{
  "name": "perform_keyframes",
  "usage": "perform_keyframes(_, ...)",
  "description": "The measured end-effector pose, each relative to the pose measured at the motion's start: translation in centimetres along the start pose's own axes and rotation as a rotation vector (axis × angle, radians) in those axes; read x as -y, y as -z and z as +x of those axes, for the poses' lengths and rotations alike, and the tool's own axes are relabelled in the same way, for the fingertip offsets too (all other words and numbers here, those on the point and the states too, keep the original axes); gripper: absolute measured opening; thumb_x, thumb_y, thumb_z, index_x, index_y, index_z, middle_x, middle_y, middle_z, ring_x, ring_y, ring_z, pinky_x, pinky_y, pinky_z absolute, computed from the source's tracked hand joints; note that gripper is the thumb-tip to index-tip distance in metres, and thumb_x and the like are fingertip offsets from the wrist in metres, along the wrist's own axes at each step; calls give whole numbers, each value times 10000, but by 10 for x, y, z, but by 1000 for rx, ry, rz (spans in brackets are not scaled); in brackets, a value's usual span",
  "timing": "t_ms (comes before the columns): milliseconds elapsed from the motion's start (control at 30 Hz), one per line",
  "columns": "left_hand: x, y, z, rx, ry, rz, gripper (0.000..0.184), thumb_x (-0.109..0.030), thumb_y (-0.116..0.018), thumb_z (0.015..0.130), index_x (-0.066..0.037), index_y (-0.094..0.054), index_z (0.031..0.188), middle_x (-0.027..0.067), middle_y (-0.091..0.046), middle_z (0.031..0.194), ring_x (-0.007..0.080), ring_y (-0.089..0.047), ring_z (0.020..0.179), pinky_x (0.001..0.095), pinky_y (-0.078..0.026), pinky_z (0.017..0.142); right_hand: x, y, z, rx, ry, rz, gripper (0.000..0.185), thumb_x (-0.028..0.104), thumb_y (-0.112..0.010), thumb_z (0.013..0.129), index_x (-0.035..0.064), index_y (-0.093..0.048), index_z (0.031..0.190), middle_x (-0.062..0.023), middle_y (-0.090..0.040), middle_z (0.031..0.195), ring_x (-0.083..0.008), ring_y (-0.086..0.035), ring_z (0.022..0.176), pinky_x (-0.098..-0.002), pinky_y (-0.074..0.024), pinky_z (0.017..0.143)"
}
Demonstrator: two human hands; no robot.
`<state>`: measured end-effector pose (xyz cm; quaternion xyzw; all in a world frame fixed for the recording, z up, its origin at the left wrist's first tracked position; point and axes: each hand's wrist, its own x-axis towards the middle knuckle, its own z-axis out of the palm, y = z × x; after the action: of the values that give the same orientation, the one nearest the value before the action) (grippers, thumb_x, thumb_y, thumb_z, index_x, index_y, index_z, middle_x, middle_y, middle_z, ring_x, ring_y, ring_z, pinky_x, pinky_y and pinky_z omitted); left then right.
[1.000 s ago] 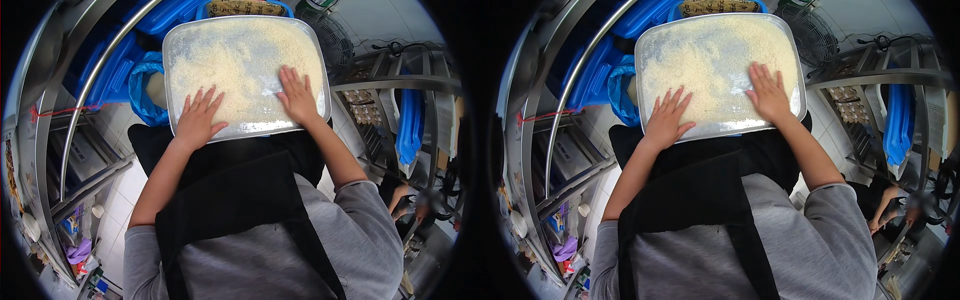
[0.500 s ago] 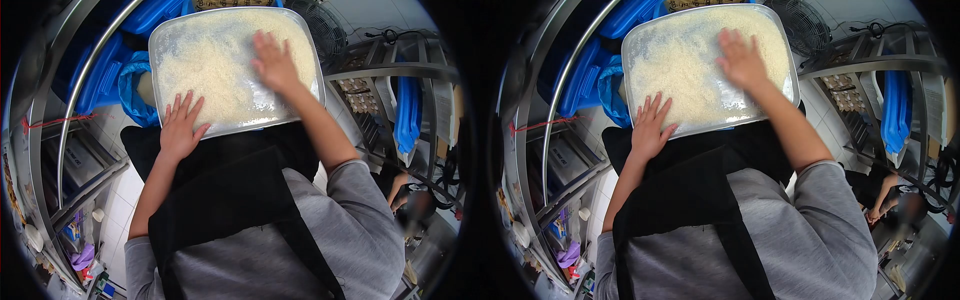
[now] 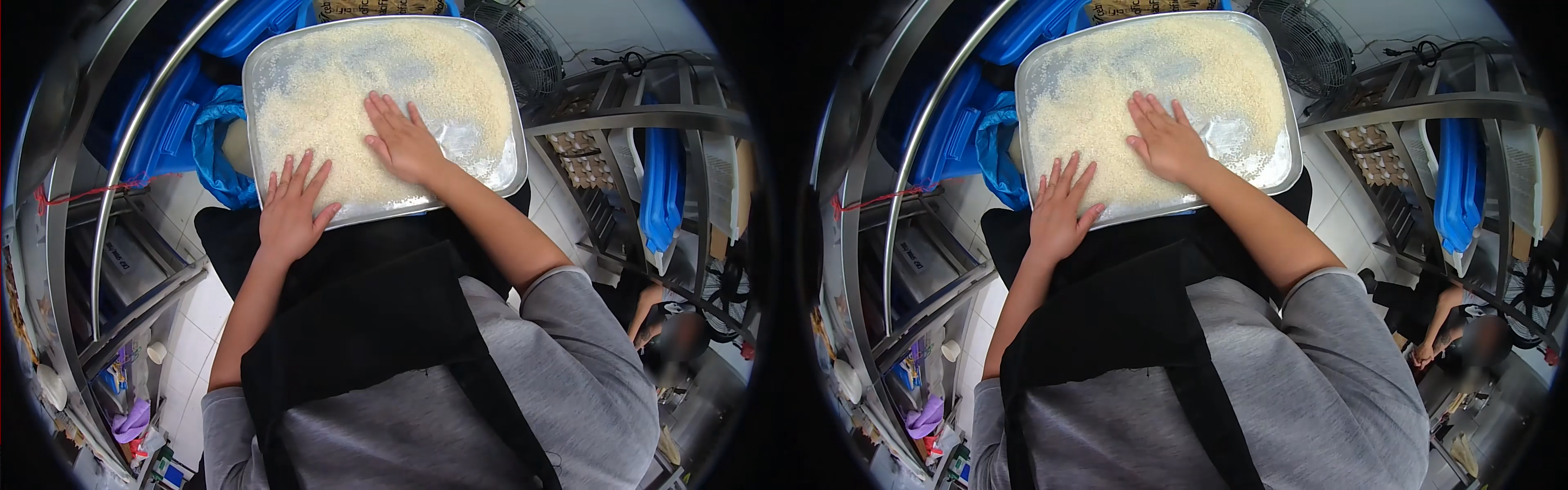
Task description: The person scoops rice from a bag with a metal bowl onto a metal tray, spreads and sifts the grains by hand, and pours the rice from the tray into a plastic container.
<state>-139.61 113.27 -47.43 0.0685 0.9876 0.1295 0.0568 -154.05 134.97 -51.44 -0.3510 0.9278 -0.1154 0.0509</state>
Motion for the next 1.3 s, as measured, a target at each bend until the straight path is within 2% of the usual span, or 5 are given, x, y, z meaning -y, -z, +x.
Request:
perform_keyframes(67, 0, 0, 0, -2, 0, -3, 641, -476, -557, 905, -250, -372, 1476, 87, -256, 1567, 349, -220, 1444, 507, -205, 1152, -4, 3, 9, -47, -1, 86, 644, 429, -309, 1007, 67, -175, 1523, -119, -157, 1595, -278, -171, 1468, -524, -101, 1174)
perform_keyframes(267, 1, 0, -1, -22, -7, -20, 633, -473, -555, 907, -248, -378, 1472, 94, -269, 1560, 353, -230, 1438, 504, -207, 1152, -101, 40, 51, -255, -177, -321, 634, 432, -315, 1009, 108, -163, 1532, -75, -171, 1597, -261, -157, 1472, -521, -113, 1174)
perform_keyframes(733, 2, 0, -1, -42, -25, -9, 632, -504, -543, 902, -236, -401, 1457, 102, -304, 1539, 353, -261, 1424, 503, -214, 1150, -11, 6, 36, 18, 12, 6, 618, 418, -286, 1014, 70, -201, 1517, -102, -192, 1587, -254, -179, 1466, -488, -123, 1182)
perform_keyframes(1067, 1, 2, 0, -23, -33, -7, 642, -499, -544, 903, -227, -390, 1464, 111, -280, 1551, 366, -249, 1427, 513, -206, 1149, -122, 37, 85, -295, -111, -380, 613, 435, -282, 1014, 112, -190, 1527, -50, -187, 1594, -220, -172, 1468, -472, -120, 1187)
perform_keyframes(1300, -1, 4, 3, 7, -31, 0, 663, -518, -554, 889, -244, -385, 1468, 105, -279, 1554, 358, -247, 1431, 515, -202, 1151, -66, 18, 81, -47, -51, -211, 616, 429, -258, 1018, 83, -188, 1523, -81, -195, 1590, -234, -177, 1467, -447, -129, 1190)
